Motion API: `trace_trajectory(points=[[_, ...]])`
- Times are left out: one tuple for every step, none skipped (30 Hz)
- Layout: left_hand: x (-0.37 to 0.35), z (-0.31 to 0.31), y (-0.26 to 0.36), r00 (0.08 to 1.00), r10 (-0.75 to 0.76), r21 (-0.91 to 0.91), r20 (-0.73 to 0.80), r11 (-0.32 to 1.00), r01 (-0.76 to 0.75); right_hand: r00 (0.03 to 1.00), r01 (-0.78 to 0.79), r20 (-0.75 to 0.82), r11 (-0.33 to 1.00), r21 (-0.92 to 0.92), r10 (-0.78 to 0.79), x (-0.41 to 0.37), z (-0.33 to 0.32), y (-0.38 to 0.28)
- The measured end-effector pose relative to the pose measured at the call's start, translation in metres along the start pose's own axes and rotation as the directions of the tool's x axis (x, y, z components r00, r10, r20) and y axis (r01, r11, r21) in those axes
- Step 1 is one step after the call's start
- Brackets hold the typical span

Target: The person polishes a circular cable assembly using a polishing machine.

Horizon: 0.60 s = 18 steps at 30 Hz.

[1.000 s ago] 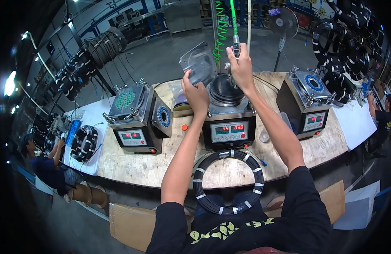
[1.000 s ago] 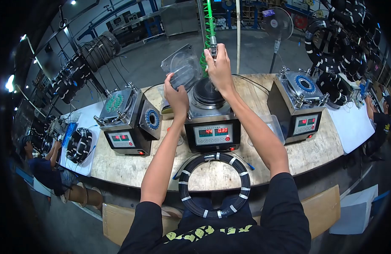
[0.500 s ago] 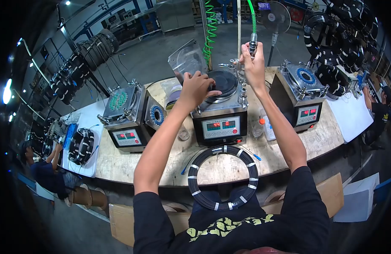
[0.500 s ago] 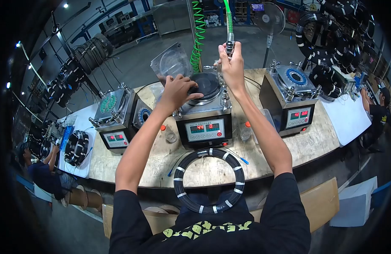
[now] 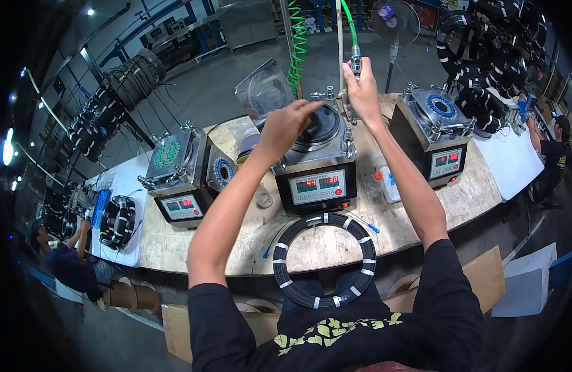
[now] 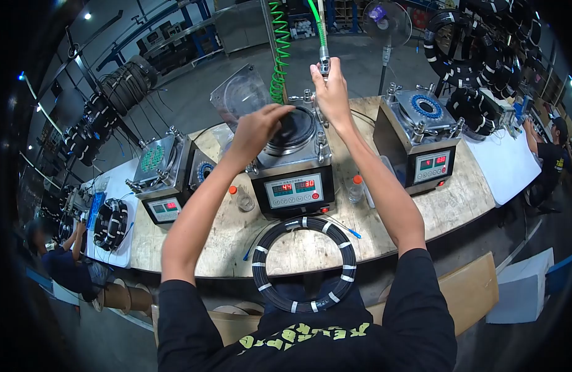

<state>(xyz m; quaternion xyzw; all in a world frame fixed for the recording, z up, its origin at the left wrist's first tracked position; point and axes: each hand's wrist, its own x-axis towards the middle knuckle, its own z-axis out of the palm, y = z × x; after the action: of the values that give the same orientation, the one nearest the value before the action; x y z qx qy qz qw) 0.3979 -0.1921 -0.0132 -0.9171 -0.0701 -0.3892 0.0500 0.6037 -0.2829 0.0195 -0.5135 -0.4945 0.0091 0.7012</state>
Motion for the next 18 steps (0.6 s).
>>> trace_trajectory(points=[[0.001,-0.002,-0.001,0.989,-0.093,-0.089,-0.111,0.993,0.083,1.0,-0.014,-0.003,1.0,0.011,0.014,0.001,0.005,-0.001],[0.002,-0.002,0.0,0.945,-0.281,-0.243,-0.168,0.941,0.237,1.0,0.019,-0.016,1.0,0.011,-0.019,0.003,0.011,0.007],[0.001,-0.003,-0.002,0.896,-0.402,-0.278,-0.186,0.897,0.345,1.0,0.013,-0.015,0.999,0.04,-0.013,0.006,0.017,0.006],[-0.001,-0.004,-0.005,0.833,-0.517,-0.316,-0.198,0.838,0.445,1.0,0.006,-0.014,0.998,0.068,-0.006,0.007,0.023,0.006],[-0.003,-0.003,-0.006,0.754,-0.624,-0.356,-0.205,0.765,0.536,1.0,-0.001,-0.012,0.995,0.095,0.002,0.009,0.028,0.005],[-0.002,-0.006,-0.003,0.726,-0.651,-0.329,-0.223,0.751,0.573,1.0,0.0,-0.01,0.993,0.114,0.001,0.011,0.034,0.005],[-0.002,-0.007,-0.002,0.727,-0.655,-0.334,-0.205,0.745,0.577,0.999,-0.024,0.032,0.988,0.153,0.02,0.014,0.036,0.008],[-0.003,-0.009,-0.001,0.728,-0.659,-0.339,-0.187,0.739,0.582,0.997,-0.051,0.074,0.98,0.192,0.037,0.017,0.04,0.011],[-0.004,-0.011,-0.001,0.729,-0.664,-0.342,-0.169,0.733,0.588,0.992,-0.079,0.118,0.97,0.229,0.053,0.019,0.044,0.016],[-0.004,-0.012,0.001,0.729,-0.658,-0.34,-0.187,0.74,0.581,0.974,-0.157,0.194,0.965,0.208,0.117,0.022,0.044,0.02],[-0.004,-0.012,0.002,0.731,-0.651,-0.339,-0.205,0.747,0.571,0.961,-0.136,0.258,0.98,0.144,0.095,0.025,0.041,0.025],[-0.002,-0.013,0.003,0.732,-0.644,-0.339,-0.224,0.755,0.56,0.944,-0.107,0.323,0.991,0.08,0.076,0.028,0.036,0.026],[-0.001,-0.012,0.004,0.725,-0.639,-0.33,-0.255,0.763,0.556,0.92,-0.075,0.386,0.997,0.017,0.063,0.027,0.034,0.007],[-0.001,-0.012,0.006,0.719,-0.634,-0.321,-0.284,0.77,0.552,0.855,-0.252,0.455,0.966,-0.052,0.247,0.024,0.023,-0.013],[0.0,-0.011,0.006,0.713,-0.627,-0.312,-0.313,0.777,0.547,0.897,-0.145,0.408,0.986,-0.087,0.168,0.025,0.022,-0.009],[-0.001,-0.004,0.0,0.727,-0.609,-0.315,-0.317,0.791,0.525,0.928,-0.039,0.363,0.991,-0.128,0.083,0.029,0.023,0.0],[-0.006,0.006,-0.01,0.74,-0.591,-0.317,-0.322,0.803,0.504,0.947,0.066,0.322,0.983,-0.173,-0.007,0.033,0.025,0.008],[-0.005,0.007,-0.011,0.751,-0.574,-0.318,-0.327,0.815,0.484,0.961,0.19,0.237,0.96,-0.206,-0.14,0.038,0.029,0.012]])
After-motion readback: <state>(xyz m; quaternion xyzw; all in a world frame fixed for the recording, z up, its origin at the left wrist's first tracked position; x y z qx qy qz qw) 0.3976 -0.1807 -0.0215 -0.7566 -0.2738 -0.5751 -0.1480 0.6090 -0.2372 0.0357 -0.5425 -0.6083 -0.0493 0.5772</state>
